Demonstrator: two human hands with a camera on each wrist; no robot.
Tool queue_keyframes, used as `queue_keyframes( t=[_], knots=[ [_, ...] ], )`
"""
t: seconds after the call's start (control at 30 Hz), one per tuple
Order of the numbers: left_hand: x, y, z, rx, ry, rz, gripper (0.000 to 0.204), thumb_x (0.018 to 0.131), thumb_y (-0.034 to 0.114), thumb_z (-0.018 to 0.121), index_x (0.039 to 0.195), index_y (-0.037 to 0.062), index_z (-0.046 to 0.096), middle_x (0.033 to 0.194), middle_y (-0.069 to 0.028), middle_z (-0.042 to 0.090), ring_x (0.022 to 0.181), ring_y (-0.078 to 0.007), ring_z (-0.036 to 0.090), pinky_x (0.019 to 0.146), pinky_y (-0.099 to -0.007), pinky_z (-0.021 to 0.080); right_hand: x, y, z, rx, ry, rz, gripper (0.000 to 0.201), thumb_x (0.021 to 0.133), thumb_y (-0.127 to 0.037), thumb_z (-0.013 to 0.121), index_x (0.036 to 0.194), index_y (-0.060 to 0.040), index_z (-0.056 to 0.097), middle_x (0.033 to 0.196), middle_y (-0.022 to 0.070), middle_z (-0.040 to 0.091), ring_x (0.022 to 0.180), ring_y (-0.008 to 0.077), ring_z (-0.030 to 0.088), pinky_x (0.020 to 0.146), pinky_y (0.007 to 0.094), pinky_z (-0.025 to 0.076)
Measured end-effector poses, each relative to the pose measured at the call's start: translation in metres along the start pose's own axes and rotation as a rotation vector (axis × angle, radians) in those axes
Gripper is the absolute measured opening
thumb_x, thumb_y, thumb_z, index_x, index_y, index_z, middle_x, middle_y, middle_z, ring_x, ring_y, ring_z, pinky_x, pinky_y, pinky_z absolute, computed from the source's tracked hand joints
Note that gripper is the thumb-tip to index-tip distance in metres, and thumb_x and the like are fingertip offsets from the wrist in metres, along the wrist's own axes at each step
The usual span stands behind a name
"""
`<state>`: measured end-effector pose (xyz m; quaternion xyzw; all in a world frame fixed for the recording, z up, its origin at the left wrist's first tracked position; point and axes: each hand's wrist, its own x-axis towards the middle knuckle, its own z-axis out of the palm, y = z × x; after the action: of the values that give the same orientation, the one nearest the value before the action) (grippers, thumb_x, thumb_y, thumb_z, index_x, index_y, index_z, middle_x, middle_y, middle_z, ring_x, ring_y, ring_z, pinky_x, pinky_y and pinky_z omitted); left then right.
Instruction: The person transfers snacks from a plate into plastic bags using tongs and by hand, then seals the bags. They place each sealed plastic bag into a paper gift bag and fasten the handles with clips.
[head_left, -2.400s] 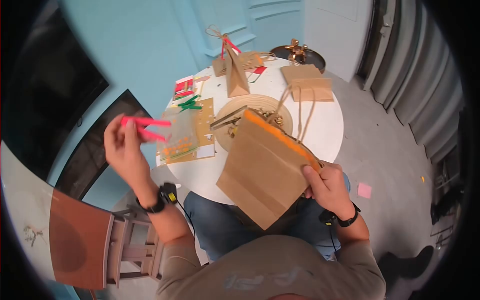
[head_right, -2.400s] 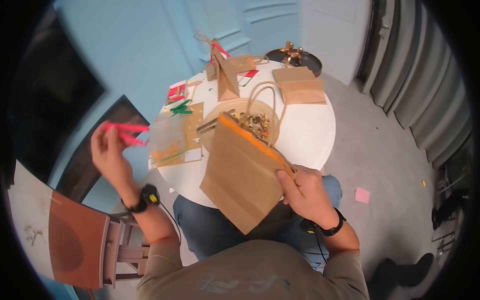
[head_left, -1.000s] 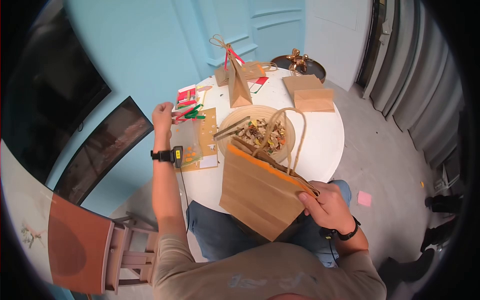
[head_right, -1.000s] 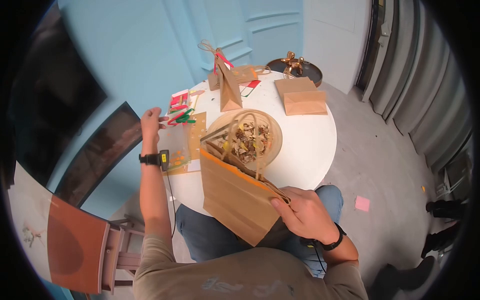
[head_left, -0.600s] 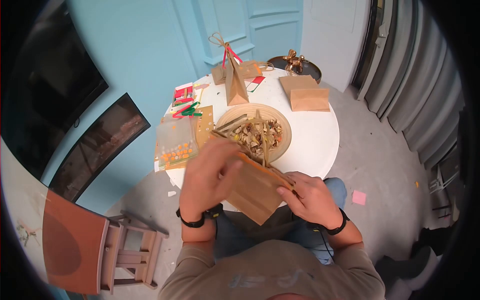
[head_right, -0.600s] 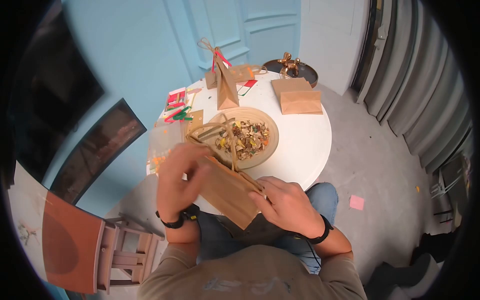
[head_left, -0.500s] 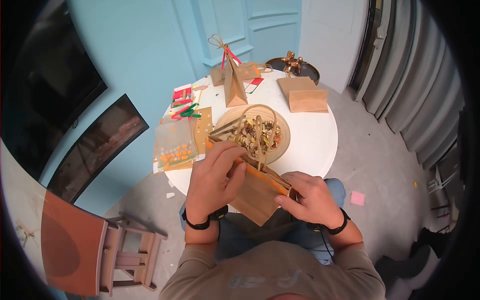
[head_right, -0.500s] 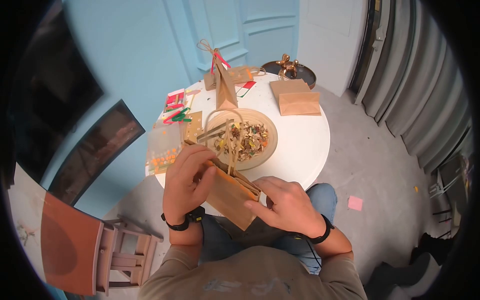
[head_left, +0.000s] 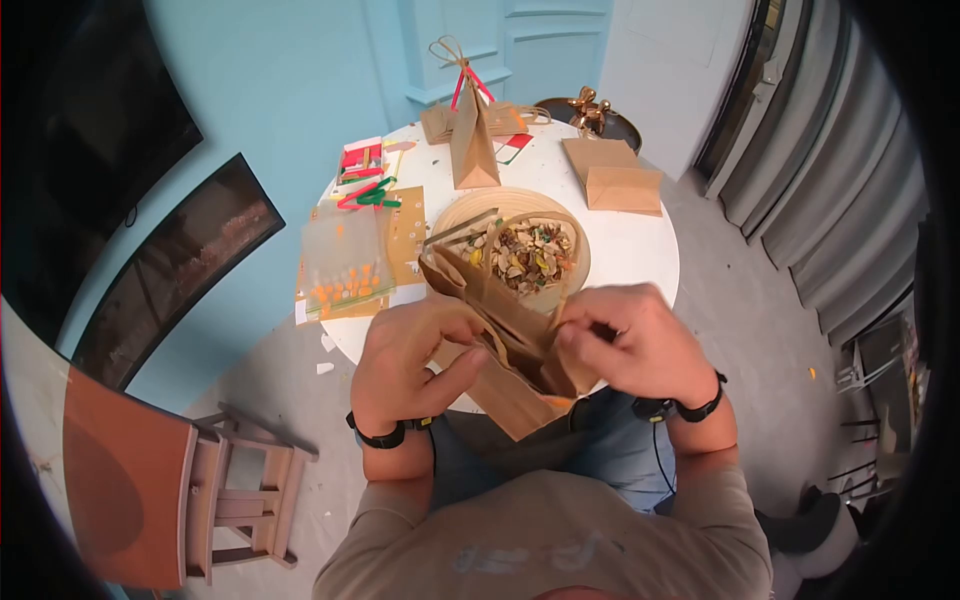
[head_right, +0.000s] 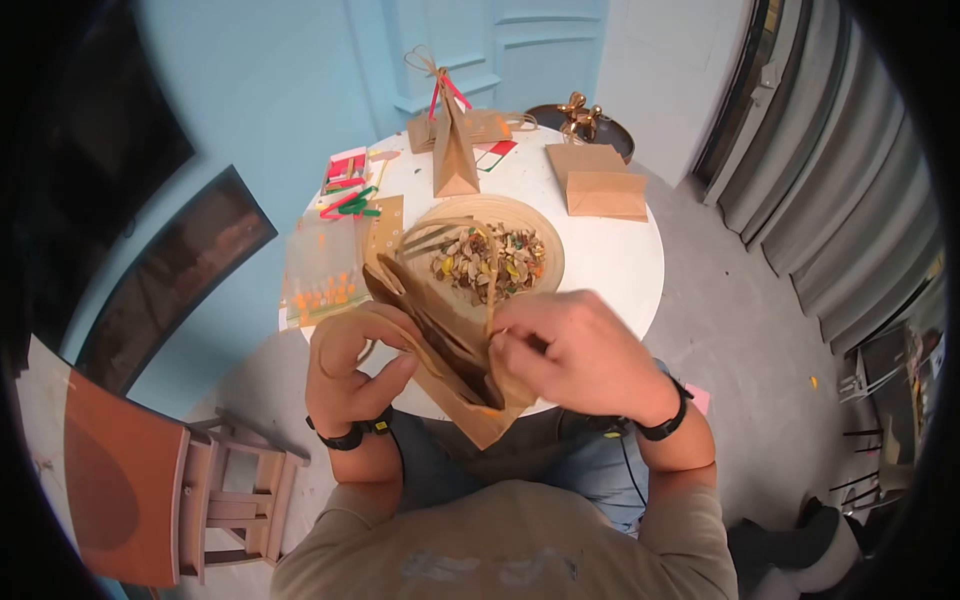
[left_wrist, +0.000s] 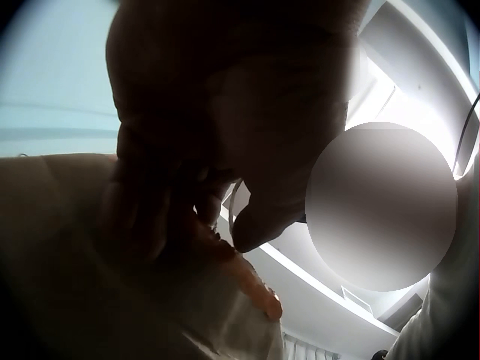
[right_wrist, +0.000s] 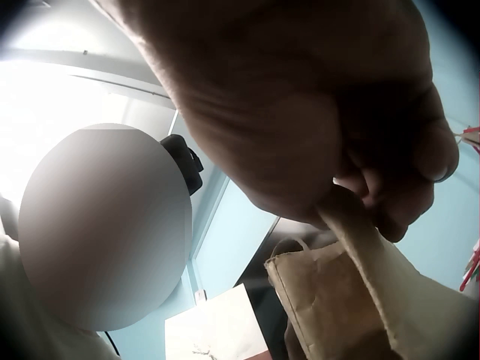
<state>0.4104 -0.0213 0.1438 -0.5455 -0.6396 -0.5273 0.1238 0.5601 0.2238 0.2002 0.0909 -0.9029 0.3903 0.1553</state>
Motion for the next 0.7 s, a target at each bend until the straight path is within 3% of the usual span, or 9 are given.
queue_keyframes(
  t=[0.1, 0.23, 0.3, 0.37, 0.43, 0.47, 0.5, 0.57, 0.7],
  knots=[
    [-0.003, 0.002, -0.010, -0.032, 0.067, 0.026, 0.026, 0.083, 0.017, 0.090, 0.090, 0.0050, 0.069, 0.088, -0.0088, 0.078, 0.073, -0.0261, 0.075, 0.065, -0.0353, 0.055, 0.009, 0.001, -0.012, -0.124, 0.037, 0.027, 0.012, 0.096, -0.009, 0.074, 0.104, 0.0008, 0.075, 0.081, 0.0177, 0.074, 0.069, 0.0360, 0.071, 0.066, 0.0416, 0.056],
    [-0.015, -0.010, -0.019, -0.084, 0.215, 0.098, 0.040, 0.071, 0.031, 0.095, 0.085, 0.0043, 0.070, 0.076, -0.0072, 0.074, 0.065, -0.0227, 0.070, 0.061, -0.0335, 0.052, 0.021, -0.013, -0.011, -0.235, 0.093, 0.267, 0.007, 0.095, -0.004, 0.071, 0.097, 0.0014, 0.068, 0.086, 0.0190, 0.071, 0.078, 0.0398, 0.070, 0.071, 0.0459, 0.055],
    [-0.019, -0.013, -0.021, -0.125, 0.232, 0.126, 0.039, 0.071, 0.030, 0.096, 0.085, 0.0029, 0.071, 0.077, -0.0094, 0.074, 0.066, -0.0257, 0.071, 0.061, -0.0347, 0.053, 0.023, -0.005, 0.005, -0.523, 0.256, -0.196, 0.008, 0.092, -0.001, 0.071, 0.094, -0.0005, 0.064, 0.093, 0.0200, 0.063, 0.086, 0.0417, 0.066, 0.074, 0.0470, 0.052],
    [-0.016, -0.014, -0.022, -0.124, 0.207, 0.156, 0.039, 0.071, 0.030, 0.096, 0.086, 0.0028, 0.072, 0.077, -0.0100, 0.074, 0.066, -0.0271, 0.072, 0.061, -0.0351, 0.054, 0.026, -0.002, 0.004, -0.668, 0.170, -0.328, 0.016, 0.084, -0.003, 0.074, 0.094, -0.0042, 0.062, 0.095, 0.0158, 0.056, 0.090, 0.0365, 0.064, 0.074, 0.0449, 0.050],
    [-0.013, -0.012, -0.024, -0.122, 0.183, 0.189, 0.039, 0.071, 0.029, 0.096, 0.086, 0.0027, 0.072, 0.078, -0.0107, 0.074, 0.067, -0.0286, 0.072, 0.062, -0.0354, 0.054, 0.031, -0.012, 0.002, -0.793, -0.005, -0.688, 0.021, 0.074, -0.009, 0.074, 0.092, -0.0056, 0.062, 0.093, 0.0099, 0.057, 0.088, 0.0276, 0.062, 0.072, 0.0413, 0.049],
    [-0.012, -0.010, -0.025, -0.113, 0.151, 0.177, 0.039, 0.071, 0.029, 0.097, 0.087, 0.0026, 0.072, 0.080, -0.0113, 0.075, 0.068, -0.0294, 0.073, 0.063, -0.0359, 0.055, 0.035, -0.012, 0.009, -0.797, 0.072, -0.821, 0.024, 0.070, -0.014, 0.072, 0.091, -0.0059, 0.064, 0.095, 0.0058, 0.057, 0.087, 0.0225, 0.059, 0.072, 0.0372, 0.049],
    [-0.011, -0.008, -0.025, -0.105, 0.118, 0.167, 0.039, 0.070, 0.028, 0.097, 0.087, 0.0025, 0.072, 0.081, -0.0119, 0.075, 0.070, -0.0303, 0.074, 0.064, -0.0364, 0.055, 0.034, -0.016, 0.007, -0.798, 0.072, -0.821, 0.024, 0.070, -0.014, 0.072, 0.091, -0.0059, 0.064, 0.095, 0.0058, 0.057, 0.087, 0.0225, 0.059, 0.072, 0.0372, 0.049],
    [-0.011, -0.004, -0.023, -0.095, 0.130, 0.149, 0.038, 0.071, 0.027, 0.097, 0.087, 0.0026, 0.072, 0.084, -0.0122, 0.076, 0.071, -0.0306, 0.074, 0.065, -0.0362, 0.055, 0.033, -0.030, -0.001, -0.706, -0.126, -0.893, 0.035, 0.077, -0.011, 0.077, 0.110, 0.0002, 0.074, 0.115, 0.0117, 0.070, 0.095, 0.0264, 0.067, 0.074, 0.0357, 0.054],
    [-0.014, -0.006, -0.022, -0.129, 0.110, 0.083, 0.038, 0.071, 0.027, 0.097, 0.086, 0.0031, 0.073, 0.091, -0.0120, 0.077, 0.076, -0.0305, 0.076, 0.067, -0.0359, 0.056, 0.027, -0.049, 0.002, -0.410, -0.154, -0.951, 0.033, 0.082, -0.006, 0.077, 0.114, 0.0017, 0.074, 0.116, 0.0121, 0.070, 0.098, 0.0290, 0.070, 0.076, 0.0382, 0.058]
  ],
)
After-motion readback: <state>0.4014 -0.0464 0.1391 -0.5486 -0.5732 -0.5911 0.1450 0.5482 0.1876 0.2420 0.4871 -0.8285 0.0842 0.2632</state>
